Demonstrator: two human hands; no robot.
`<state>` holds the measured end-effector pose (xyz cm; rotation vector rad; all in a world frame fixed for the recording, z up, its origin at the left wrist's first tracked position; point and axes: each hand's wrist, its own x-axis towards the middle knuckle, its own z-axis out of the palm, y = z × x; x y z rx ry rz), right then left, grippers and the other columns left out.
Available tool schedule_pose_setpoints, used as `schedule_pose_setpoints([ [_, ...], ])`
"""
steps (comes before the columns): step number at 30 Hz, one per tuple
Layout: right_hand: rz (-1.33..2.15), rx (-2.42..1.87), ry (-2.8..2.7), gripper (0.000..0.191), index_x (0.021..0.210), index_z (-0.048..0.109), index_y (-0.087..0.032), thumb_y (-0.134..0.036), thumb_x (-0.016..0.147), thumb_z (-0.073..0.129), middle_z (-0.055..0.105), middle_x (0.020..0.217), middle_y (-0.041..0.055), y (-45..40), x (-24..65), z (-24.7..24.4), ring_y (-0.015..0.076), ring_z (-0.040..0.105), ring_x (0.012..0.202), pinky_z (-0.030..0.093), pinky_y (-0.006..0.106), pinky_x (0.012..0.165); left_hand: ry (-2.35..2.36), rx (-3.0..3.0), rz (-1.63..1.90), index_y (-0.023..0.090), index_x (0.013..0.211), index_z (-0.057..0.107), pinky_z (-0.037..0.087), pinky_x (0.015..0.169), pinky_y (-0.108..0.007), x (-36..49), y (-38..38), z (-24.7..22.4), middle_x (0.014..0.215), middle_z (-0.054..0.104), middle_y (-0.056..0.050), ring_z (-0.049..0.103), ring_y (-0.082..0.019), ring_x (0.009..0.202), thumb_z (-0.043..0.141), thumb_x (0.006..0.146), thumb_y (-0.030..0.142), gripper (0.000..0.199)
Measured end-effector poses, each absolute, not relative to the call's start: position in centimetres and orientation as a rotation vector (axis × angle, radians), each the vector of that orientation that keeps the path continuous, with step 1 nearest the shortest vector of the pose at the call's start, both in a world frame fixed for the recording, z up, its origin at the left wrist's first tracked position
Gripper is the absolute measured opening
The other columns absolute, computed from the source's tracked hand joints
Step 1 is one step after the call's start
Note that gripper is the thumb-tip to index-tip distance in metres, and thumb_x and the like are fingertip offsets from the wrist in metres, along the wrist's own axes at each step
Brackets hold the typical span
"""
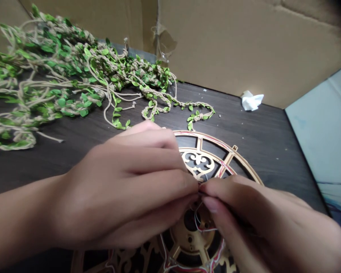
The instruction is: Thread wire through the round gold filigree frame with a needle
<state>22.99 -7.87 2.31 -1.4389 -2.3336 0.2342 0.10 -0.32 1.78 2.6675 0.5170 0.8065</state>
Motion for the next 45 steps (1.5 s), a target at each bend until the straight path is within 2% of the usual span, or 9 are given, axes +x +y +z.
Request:
schedule_pose_setpoints([
  [3, 0.264, -1.462, -2.303, 0.019, 0.114, 0.062, -0.025, -0.032, 0.097, 0.06, 0.067, 0.072, -0.0061, -7.7, 23.3, 2.4, 0.0085, 0.06, 0.05, 0.045, 0.021, 0.05, 0.611, 2.652, 0.841, 0.021, 0.083, 0.07, 0.048, 0.069, -0.037, 0.1, -0.3, 1.8, 0.077, 0.068, 0.0, 0.061, -0.017, 0.074, 0.075, 0.084, 0.022, 0.005],
  [8, 0.254, -1.45, -2.314, 0.017, 0.114, 0.062, -0.022, -0.031, 0.099, 0.059, 0.067, 0.074, -0.0046, -7.6, 23.9, 2.5, 0.007, 0.061, 0.052, 0.039, 0.02, 0.045, 0.671, 2.582, 0.868, 0.022, 0.084, 0.071, 0.048, 0.067, -0.034, 0.4, -0.1, 2.0, 0.071, 0.066, 0.0, 0.062, -0.016, 0.07, 0.072, 0.086, 0.02, 0.002],
  [15, 0.236, -1.437, -2.307, 0.021, 0.12, 0.059, -0.022, -0.032, 0.101, 0.056, 0.069, 0.076, -0.005, -7.6, 24.1, 2.4, 0.0061, 0.062, 0.054, 0.044, 0.018, 0.051, 0.646, 2.608, 0.86, 0.019, 0.085, 0.069, 0.05, 0.073, -0.034, 0.3, 0.0, 1.6, 0.083, 0.069, -0.003, 0.064, -0.018, 0.079, 0.073, 0.086, 0.02, 0.004],
  [21, 0.149, -1.45, -2.387, 0.018, 0.115, 0.061, -0.024, -0.033, 0.103, 0.05, 0.07, 0.077, -0.0039, -7.8, 23.8, 2.5, 0.0089, 0.065, 0.057, 0.043, 0.021, 0.048, 0.617, 2.593, 0.919, 0.019, 0.095, 0.073, 0.051, 0.072, -0.033, 0.3, 0.1, 1.8, 0.086, 0.072, -0.002, 0.064, -0.017, 0.078, 0.075, 0.085, 0.019, 0.01],
  [26, 0.103, -1.409, -2.376, 0.016, 0.104, 0.061, -0.024, -0.03, 0.104, 0.046, 0.064, 0.065, -0.0062, -7.8, 23.4, 2.7, 0.007, 0.059, 0.048, 0.04, 0.022, 0.044, 0.572, 2.568, 0.906, 0.019, 0.099, 0.074, 0.051, 0.073, -0.033, 0.3, 0.1, 1.8, 0.087, 0.073, -0.002, 0.065, -0.016, 0.076, 0.073, 0.087, 0.017, 0.013],
  [31, 0.057, -1.371, -2.388, 0.016, 0.102, 0.06, -0.024, -0.028, 0.103, 0.045, 0.064, 0.065, -0.0063, -7.6, 23.3, 2.9, 0.0076, 0.058, 0.047, 0.039, 0.024, 0.043, 0.586, 2.543, 0.888, 0.022, 0.098, 0.073, 0.052, 0.072, -0.032, 0.3, 0.0, 1.9, 0.087, 0.074, -0.001, 0.066, -0.015, 0.074, 0.076, 0.084, 0.017, 0.015],
  [36, 0.044, -1.397, -2.346, 0.013, 0.1, 0.062, -0.024, -0.027, 0.101, 0.05, 0.065, 0.068, -0.0063, -7.9, 23.5, 2.6, 0.0069, 0.058, 0.048, 0.04, 0.024, 0.046, 0.582, 2.565, 0.9, 0.022, 0.1, 0.073, 0.053, 0.072, -0.033, 0.2, 0.0, 1.8, 0.087, 0.074, -0.001, 0.067, -0.016, 0.074, 0.077, 0.082, 0.016, 0.019],
  [42, 0.11, -1.416, -2.266, 0.016, 0.099, 0.064, -0.026, -0.035, 0.101, 0.052, 0.063, 0.066, -0.0058, -8.2, 23.6, 2.0, 0.008, 0.055, 0.047, 0.035, 0.027, 0.044, 0.597, 2.645, 0.863, 0.027, 0.104, 0.07, 0.054, 0.07, -0.035, 0.0, 0.0, 1.7, 0.091, 0.074, 0.001, 0.067, -0.016, 0.075, 0.075, 0.087, 0.025, 0.018],
  [45, 0.114, -1.425, -2.269, 0.011, 0.098, 0.064, -0.025, -0.029, 0.1, 0.054, 0.063, 0.065, -0.0054, -8.3, 23.5, 2.2, 0.0082, 0.054, 0.046, 0.036, 0.027, 0.044, 0.603, 2.643, 0.862, 0.027, 0.104, 0.07, 0.054, 0.069, -0.035, 0.0, -0.1, 1.7, 0.09, 0.073, 0.002, 0.066, -0.015, 0.074, 0.076, 0.086, 0.025, 0.019],
])
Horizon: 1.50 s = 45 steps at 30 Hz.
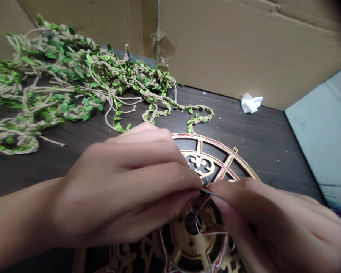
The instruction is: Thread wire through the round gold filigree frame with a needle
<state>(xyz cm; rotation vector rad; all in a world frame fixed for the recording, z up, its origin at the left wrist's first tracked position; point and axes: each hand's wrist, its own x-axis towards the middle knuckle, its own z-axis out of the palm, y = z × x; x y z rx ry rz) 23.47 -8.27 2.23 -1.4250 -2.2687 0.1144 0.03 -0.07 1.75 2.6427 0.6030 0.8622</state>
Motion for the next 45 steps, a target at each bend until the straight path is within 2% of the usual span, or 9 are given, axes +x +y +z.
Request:
schedule_pose_setpoints([
  [3, 0.134, -1.42, -2.282, 0.01, 0.101, 0.064, -0.025, -0.026, 0.098, 0.055, 0.065, 0.067, -0.0051, -8.2, 23.3, 2.5, 0.0082, 0.055, 0.047, 0.038, 0.026, 0.045, 0.604, 2.635, 0.873, 0.025, 0.103, 0.07, 0.053, 0.069, -0.035, 0.2, -0.1, 1.8, 0.091, 0.073, 0.002, 0.066, -0.016, 0.075, 0.076, 0.086, 0.024, 0.019],
  [7, 0.116, -1.42, -2.291, 0.015, 0.104, 0.063, -0.026, -0.035, 0.1, 0.052, 0.066, 0.069, -0.0046, -8.3, 23.4, 2.0, 0.0082, 0.055, 0.047, 0.039, 0.026, 0.045, 0.63, 2.602, 0.884, 0.025, 0.1, 0.071, 0.052, 0.068, -0.034, 0.4, -0.2, 1.8, 0.087, 0.073, 0.0, 0.066, -0.017, 0.074, 0.077, 0.085, 0.025, 0.016],
  [12, 0.065, -1.421, -2.254, 0.02, 0.097, 0.065, -0.028, -0.042, 0.101, 0.052, 0.066, 0.068, -0.0051, -8.3, 23.7, 1.6, 0.007, 0.056, 0.049, 0.04, 0.024, 0.047, 0.617, 2.603, 0.867, 0.025, 0.098, 0.071, 0.052, 0.07, -0.035, 0.3, -0.1, 1.8, 0.087, 0.073, 0.001, 0.064, -0.016, 0.074, 0.076, 0.086, 0.024, 0.013],
  [17, 0.029, -1.443, -2.229, 0.034, 0.085, 0.066, -0.024, -0.044, 0.104, 0.046, 0.068, 0.069, -0.001, -8.3, 23.3, 1.7, 0.0091, 0.061, 0.054, 0.044, 0.025, 0.051, 0.604, 2.607, 0.842, 0.027, 0.101, 0.071, 0.054, 0.069, -0.035, 0.1, -0.1, 1.9, 0.086, 0.074, 0.001, 0.065, -0.017, 0.071, 0.075, 0.086, 0.023, 0.016],
  [24, 0.097, -1.465, -2.174, 0.025, 0.087, 0.067, -0.027, -0.044, 0.1, 0.055, 0.067, 0.072, -0.0026, -9.3, 23.7, 0.9, 0.0097, 0.062, 0.058, 0.05, 0.023, 0.059, 0.604, 2.515, 0.828, 0.024, 0.086, 0.07, 0.055, 0.069, -0.032, 0.0, -0.4, 2.2, 0.082, 0.072, 0.001, 0.065, -0.014, 0.068, 0.074, 0.086, 0.02, 0.006],
  [30, 0.039, -1.422, -2.25, 0.038, 0.081, 0.068, -0.025, -0.047, 0.103, 0.046, 0.064, 0.063, -0.0016, -8.2, 23.6, 1.7, 0.0087, 0.055, 0.047, 0.042, 0.024, 0.045, 0.593, 2.493, 0.796, 0.024, 0.089, 0.072, 0.056, 0.069, -0.029, 0.2, 0.0, 2.0, 0.082, 0.073, -0.001, 0.067, -0.015, 0.071, 0.072, 0.088, 0.02, 0.004],
  [36, 0.009, -1.382, -2.284, 0.035, 0.084, 0.069, -0.025, -0.045, 0.102, 0.048, 0.06, 0.059, -0.0037, -7.8, 23.9, 1.8, 0.0069, 0.047, 0.04, 0.034, 0.024, 0.039, 0.643, 2.541, 0.826, 0.027, 0.096, 0.074, 0.057, 0.068, -0.028, 0.1, 0.3, 2.2, 0.084, 0.075, 0.001, 0.068, -0.014, 0.072, 0.075, 0.087, 0.027, 0.009],
  [41, 0.017, -1.403, -2.265, 0.027, 0.089, 0.068, -0.027, -0.043, 0.101, 0.05, 0.06, 0.059, -0.0058, -8.1, 23.8, 1.8, 0.0072, 0.048, 0.041, 0.035, 0.025, 0.041, 0.69, 2.582, 0.843, 0.03, 0.097, 0.073, 0.058, 0.071, -0.033, 0.1, 0.0, 2.5, 0.082, 0.075, 0.003, 0.068, -0.017, 0.072, 0.071, 0.089, 0.027, 0.009],
  [45, 0.081, -1.401, -2.283, 0.012, 0.096, 0.067, -0.025, -0.03, 0.097, 0.056, 0.064, 0.066, -0.0048, -8.3, 23.7, 2.1, 0.008, 0.052, 0.045, 0.04, 0.025, 0.045, 0.552, 2.654, 0.883, 0.027, 0.094, 0.071, 0.058, 0.07, -0.034, -0.1, 0.0, 2.5, 0.084, 0.075, 0.004, 0.067, -0.016, 0.072, 0.071, 0.087, 0.025, 0.007],
])
